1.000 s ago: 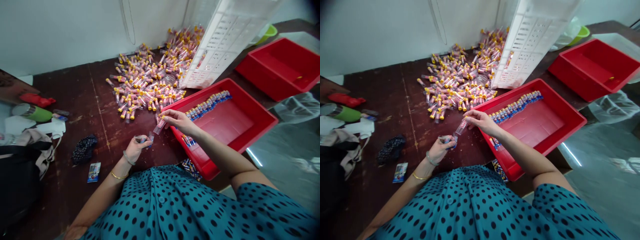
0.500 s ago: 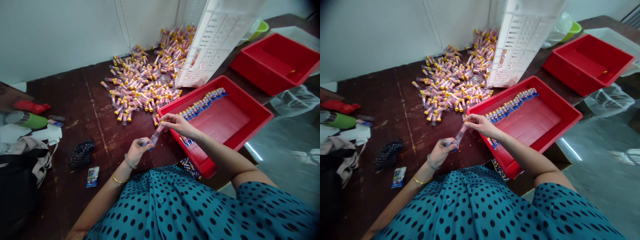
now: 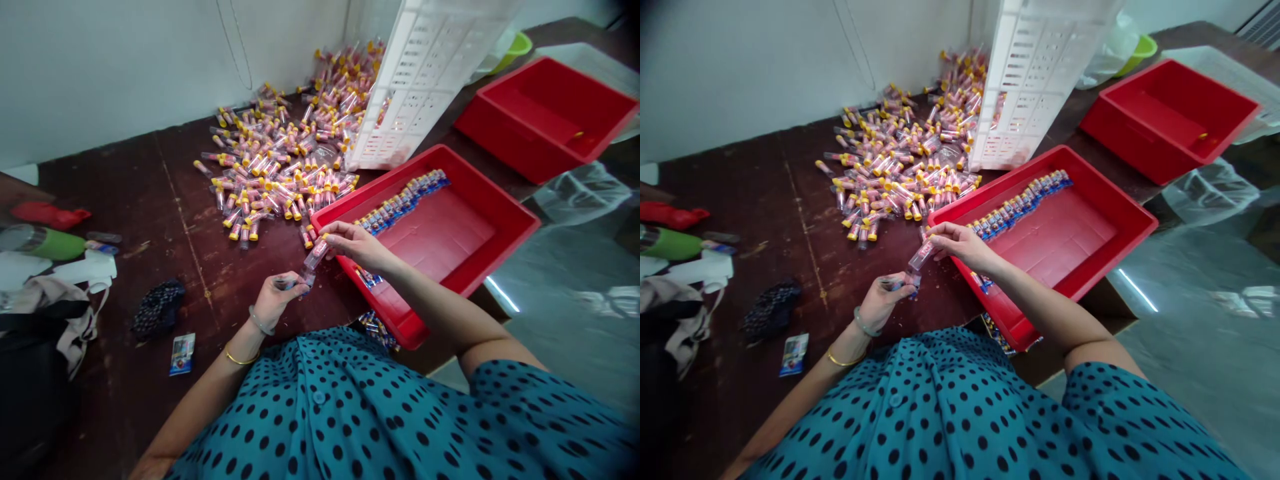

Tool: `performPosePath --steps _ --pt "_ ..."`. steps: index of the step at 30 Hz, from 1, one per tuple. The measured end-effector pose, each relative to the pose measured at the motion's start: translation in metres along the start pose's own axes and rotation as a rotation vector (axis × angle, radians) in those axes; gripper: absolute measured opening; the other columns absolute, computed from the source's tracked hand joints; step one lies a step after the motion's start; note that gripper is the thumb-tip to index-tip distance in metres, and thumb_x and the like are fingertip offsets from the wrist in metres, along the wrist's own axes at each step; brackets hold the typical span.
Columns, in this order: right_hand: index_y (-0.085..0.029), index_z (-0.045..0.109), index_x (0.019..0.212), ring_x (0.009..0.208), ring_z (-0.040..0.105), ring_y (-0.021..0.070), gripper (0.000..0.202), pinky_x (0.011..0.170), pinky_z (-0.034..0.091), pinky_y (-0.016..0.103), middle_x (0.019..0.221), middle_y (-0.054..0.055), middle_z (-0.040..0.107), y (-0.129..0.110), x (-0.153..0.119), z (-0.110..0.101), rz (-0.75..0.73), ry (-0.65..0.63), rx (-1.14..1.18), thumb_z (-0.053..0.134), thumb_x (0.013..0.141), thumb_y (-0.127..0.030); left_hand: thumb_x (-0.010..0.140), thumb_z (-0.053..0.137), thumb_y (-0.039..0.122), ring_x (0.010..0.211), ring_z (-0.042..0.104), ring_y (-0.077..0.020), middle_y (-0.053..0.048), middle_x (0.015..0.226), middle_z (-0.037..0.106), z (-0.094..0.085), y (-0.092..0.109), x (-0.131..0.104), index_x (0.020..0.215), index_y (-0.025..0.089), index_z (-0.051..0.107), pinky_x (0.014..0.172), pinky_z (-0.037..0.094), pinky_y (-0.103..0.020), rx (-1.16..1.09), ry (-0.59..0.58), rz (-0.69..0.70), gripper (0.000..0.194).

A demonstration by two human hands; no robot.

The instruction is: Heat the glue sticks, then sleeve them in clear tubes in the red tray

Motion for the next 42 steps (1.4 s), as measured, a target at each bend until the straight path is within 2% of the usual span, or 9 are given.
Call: performPosePath --steps 10,15,20,25,30,33,35,39,42 --pt "-0.019 0.061 0.101 0.079 0.066 0.0122 0.024 0.072 0.054 0.027 0.094 0.003 0.069 -0.01 -0.008 0.0 -0.069 0.041 -0.022 0.068 0.086 -0.036 0.062 0.086 0.028 0.062 0.052 -0.0116 0.001 0.064 0.062 -0.001 -0.002 0.001 0.068 0.015 0.07 0.063 0.042 -0.025 0.012 0.034 -0.01 0.021" --pt "-0.018 0.061 0.1 0.078 0.064 0.0118 0.025 0.072 0.054 0.027 0.095 0.004 0.068 -0.006 -0.009 0.002 -0.021 0.008 -0.053 0.069 0.085 -0.036 0.061 0.086 0.03 0.062 0.053 -0.0118 0.001 0.064 0.063 -0.002 -0.002 0.0 0.068 0.016 0.072 0.062 0.042 -0.025 -0.031 0.036 0.008 0.021" --pt "-0.017 0.06 0.099 0.082 0.065 0.0126 0.024 0.075 0.052 0.027 0.094 0.004 0.067 -0.001 -0.014 0.005 -0.06 0.004 -0.152 0.068 0.086 -0.035 0.061 0.087 0.034 0.064 0.057 -0.0129 -0.001 0.068 0.069 0.003 -0.004 -0.001 0.074 0.015 0.076 0.065 0.045 -0.025 -0.052 0.019 -0.029 0.025" --pt "-0.019 0.058 0.095 0.088 0.064 0.0151 0.02 0.083 0.052 0.031 0.096 0.003 0.067 0.01 -0.029 0.009 -0.187 0.108 -0.341 0.063 0.09 -0.039 0.06 0.088 0.034 0.071 0.063 -0.0139 -0.003 0.081 0.074 0.019 -0.008 -0.004 0.086 0.016 0.077 0.072 0.049 -0.026 -0.187 0.042 -0.126 0.034" --pt "-0.02 0.062 0.104 0.092 0.065 0.0173 0.02 0.088 0.051 0.033 0.099 0.004 0.069 0.013 -0.051 0.011 -0.255 0.19 -0.503 0.059 0.093 -0.037 0.064 0.086 0.04 0.067 0.066 -0.0148 -0.005 0.079 0.074 0.037 -0.009 -0.015 0.089 0.015 0.074 0.063 0.05 -0.025 -0.413 -0.101 -0.364 0.037" --pt "-0.021 0.063 0.104 0.093 0.066 0.0176 0.017 0.089 0.051 0.033 0.101 0.004 0.07 0.008 -0.062 0.019 -0.303 0.177 -0.546 0.059 0.093 -0.034 0.064 0.086 0.042 0.068 0.067 -0.0161 -0.005 0.08 0.074 0.044 -0.005 -0.019 0.089 0.015 0.073 0.06 0.052 -0.025 -0.469 -0.159 -0.456 0.039" --pt "-0.02 0.064 0.102 0.095 0.067 0.0179 0.017 0.089 0.051 0.032 0.101 0.004 0.071 0.009 -0.067 0.024 -0.319 0.173 -0.514 0.063 0.09 -0.033 0.064 0.086 0.039 0.067 0.067 -0.0149 -0.004 0.079 0.073 0.048 0.0 -0.017 0.089 0.016 0.073 0.061 0.052 -0.025 -0.46 -0.142 -0.427 0.037" --pt "-0.021 0.064 0.104 0.102 0.066 0.0192 0.025 0.095 0.05 0.033 0.106 0.004 0.071 0.014 -0.07 0.029 -0.352 0.217 -0.418 0.073 0.083 -0.032 0.061 0.089 0.031 0.073 0.066 -0.0118 -0.001 0.083 0.075 0.049 0.008 -0.013 0.086 0.016 0.073 0.071 0.052 -0.023 -0.407 0.01 -0.286 0.033" --pt "-0.02 0.066 0.101 0.106 0.066 0.0198 0.02 0.098 0.049 0.035 0.109 0.006 0.07 0.017 -0.071 0.027 -0.371 0.223 -0.375 0.071 0.084 -0.031 0.058 0.09 0.03 0.078 0.066 -0.0121 -0.001 0.086 0.076 0.051 0.01 -0.012 0.085 0.016 0.074 0.077 0.051 -0.023 -0.377 0.066 -0.237 0.035"
Point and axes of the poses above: each hand's wrist, its own x-axis towards the middle knuckle, its own z-axis out of the palm, y = z × x, the point moved 5 cm from there along x, towards the middle knuckle
